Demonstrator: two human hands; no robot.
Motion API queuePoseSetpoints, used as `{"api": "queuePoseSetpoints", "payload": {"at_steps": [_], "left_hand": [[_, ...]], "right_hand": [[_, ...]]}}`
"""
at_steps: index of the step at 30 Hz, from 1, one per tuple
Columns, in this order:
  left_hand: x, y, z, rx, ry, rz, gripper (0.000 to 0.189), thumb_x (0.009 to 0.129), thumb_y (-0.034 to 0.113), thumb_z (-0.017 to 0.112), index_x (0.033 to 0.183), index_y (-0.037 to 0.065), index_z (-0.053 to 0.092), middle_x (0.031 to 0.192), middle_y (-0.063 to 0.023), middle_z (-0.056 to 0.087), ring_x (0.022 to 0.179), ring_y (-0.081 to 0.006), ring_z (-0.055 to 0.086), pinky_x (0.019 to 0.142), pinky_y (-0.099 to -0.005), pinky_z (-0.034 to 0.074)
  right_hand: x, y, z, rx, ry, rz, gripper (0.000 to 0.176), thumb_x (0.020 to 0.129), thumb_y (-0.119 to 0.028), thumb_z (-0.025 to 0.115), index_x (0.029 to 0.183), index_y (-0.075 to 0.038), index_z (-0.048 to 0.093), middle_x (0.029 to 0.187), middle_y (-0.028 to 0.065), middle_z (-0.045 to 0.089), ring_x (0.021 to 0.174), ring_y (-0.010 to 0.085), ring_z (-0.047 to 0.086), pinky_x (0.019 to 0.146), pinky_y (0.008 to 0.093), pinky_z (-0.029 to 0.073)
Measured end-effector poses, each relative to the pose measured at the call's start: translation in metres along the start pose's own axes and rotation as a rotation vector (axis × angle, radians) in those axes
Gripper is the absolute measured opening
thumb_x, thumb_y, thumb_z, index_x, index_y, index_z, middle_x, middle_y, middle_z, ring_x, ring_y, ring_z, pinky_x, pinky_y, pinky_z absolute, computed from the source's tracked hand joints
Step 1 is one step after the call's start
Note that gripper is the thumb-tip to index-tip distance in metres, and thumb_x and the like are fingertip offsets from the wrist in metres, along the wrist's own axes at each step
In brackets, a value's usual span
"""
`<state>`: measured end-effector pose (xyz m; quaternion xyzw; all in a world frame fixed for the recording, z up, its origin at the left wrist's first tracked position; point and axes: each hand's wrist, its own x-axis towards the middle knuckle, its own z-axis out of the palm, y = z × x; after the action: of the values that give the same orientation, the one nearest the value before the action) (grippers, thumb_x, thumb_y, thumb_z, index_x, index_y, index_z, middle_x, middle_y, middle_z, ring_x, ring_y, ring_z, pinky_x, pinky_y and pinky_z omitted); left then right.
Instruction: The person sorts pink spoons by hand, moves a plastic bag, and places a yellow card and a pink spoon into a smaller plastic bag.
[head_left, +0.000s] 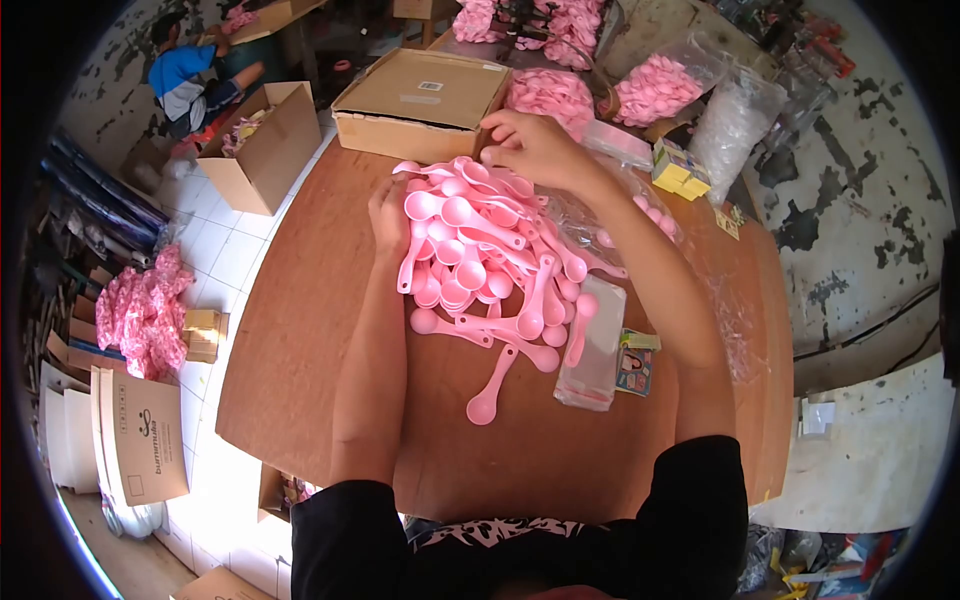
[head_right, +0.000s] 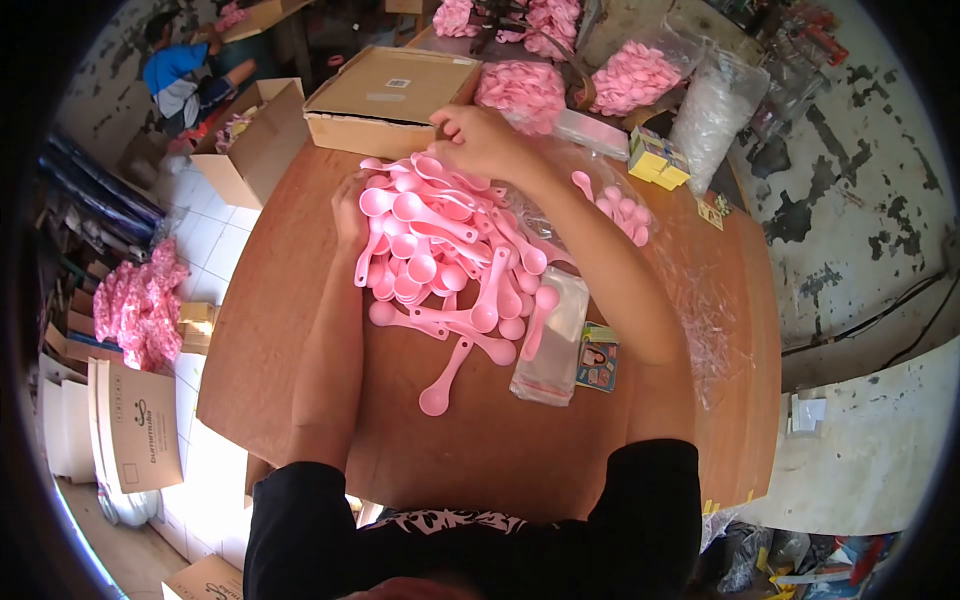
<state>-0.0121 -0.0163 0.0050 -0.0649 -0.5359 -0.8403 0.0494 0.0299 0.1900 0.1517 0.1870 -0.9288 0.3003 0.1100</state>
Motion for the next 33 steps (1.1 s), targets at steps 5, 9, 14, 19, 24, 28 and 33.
{"api": "queuePoseSetpoints", "payload": {"at_steps": [5, 9, 14, 19, 24, 28, 33], "left_hand": [[0.003, -0.007, -0.003, 0.079, 0.016, 0.048, 0.029, 0.092, 0.021, 0.052, 0.098, -0.004, 0.065, 0.091, -0.0087, 0.065, 0.082, -0.0153, 0.057, 0.074, -0.0278, 0.045], [0.003, -0.005, -0.002, 0.072, -0.003, 0.055, 0.029, 0.092, 0.021, 0.052, 0.099, -0.005, 0.065, 0.092, -0.0092, 0.065, 0.084, -0.0154, 0.057, 0.075, -0.0274, 0.044], [0.007, -0.011, -0.004, 0.029, -0.006, 0.039, 0.029, 0.092, 0.02, 0.052, 0.101, -0.005, 0.064, 0.094, -0.0099, 0.065, 0.085, -0.0159, 0.057, 0.077, -0.0275, 0.044], [0.008, -0.01, -0.005, 0.066, -0.02, 0.038, 0.028, 0.092, 0.018, 0.051, 0.101, -0.006, 0.064, 0.095, -0.0104, 0.065, 0.086, -0.0165, 0.058, 0.078, -0.0275, 0.044], [0.008, -0.011, -0.005, 0.016, -0.006, 0.018, 0.028, 0.092, 0.018, 0.051, 0.101, -0.005, 0.064, 0.094, -0.0105, 0.065, 0.086, -0.0166, 0.059, 0.077, -0.0275, 0.045], [0.007, -0.012, -0.004, 0.002, 0.0, 0.015, 0.028, 0.092, 0.018, 0.051, 0.101, -0.005, 0.064, 0.094, -0.0104, 0.066, 0.085, -0.0166, 0.059, 0.076, -0.0274, 0.046], [0.008, -0.012, -0.005, 0.014, -0.003, 0.016, 0.028, 0.092, 0.019, 0.052, 0.099, -0.005, 0.064, 0.093, -0.01, 0.065, 0.082, -0.0158, 0.059, 0.075, -0.027, 0.045]], "right_hand": [[-0.025, 0.085, -0.057, -0.356, -0.132, 0.097, 0.023, 0.083, -0.014, 0.064, 0.103, -0.001, 0.066, 0.087, 0.0134, 0.069, 0.082, 0.021, 0.066, 0.074, 0.0333, 0.052], [-0.078, 0.164, -0.071, -0.491, -0.363, 0.436, 0.022, 0.081, -0.014, 0.061, 0.098, 0.0, 0.066, 0.092, 0.0164, 0.068, 0.083, 0.0251, 0.066, 0.074, 0.0354, 0.051], [-0.1, 0.169, -0.069, -0.715, -0.374, 0.674, 0.033, 0.08, -0.028, 0.062, 0.1, -0.002, 0.067, 0.097, 0.018, 0.068, 0.09, 0.0309, 0.066, 0.078, 0.0389, 0.05], [-0.11, 0.186, -0.064, -0.687, -0.337, 0.737, 0.05, 0.079, -0.05, 0.064, 0.106, -0.007, 0.067, 0.105, 0.0168, 0.067, 0.099, 0.0311, 0.064, 0.082, 0.0397, 0.049], [-0.122, 0.191, -0.069, -0.428, -0.278, 0.955, 0.074, 0.067, -0.057, 0.074, 0.119, -0.008, 0.058, 0.106, 0.0141, 0.066, 0.099, 0.0252, 0.062, 0.085, 0.0363, 0.048], [-0.12, 0.176, -0.058, -0.484, -0.19, 0.823, 0.087, 0.062, -0.06, 0.076, 0.126, -0.006, 0.053, 0.117, 0.0187, 0.061, 0.109, 0.0301, 0.058, 0.091, 0.0361, 0.047], [-0.114, 0.19, -0.036, -0.455, -0.169, 0.524, 0.082, 0.061, -0.046, 0.079, 0.124, -0.003, 0.05, 0.118, 0.0222, 0.058, 0.108, 0.0351, 0.058, 0.09, 0.0383, 0.047]]}}
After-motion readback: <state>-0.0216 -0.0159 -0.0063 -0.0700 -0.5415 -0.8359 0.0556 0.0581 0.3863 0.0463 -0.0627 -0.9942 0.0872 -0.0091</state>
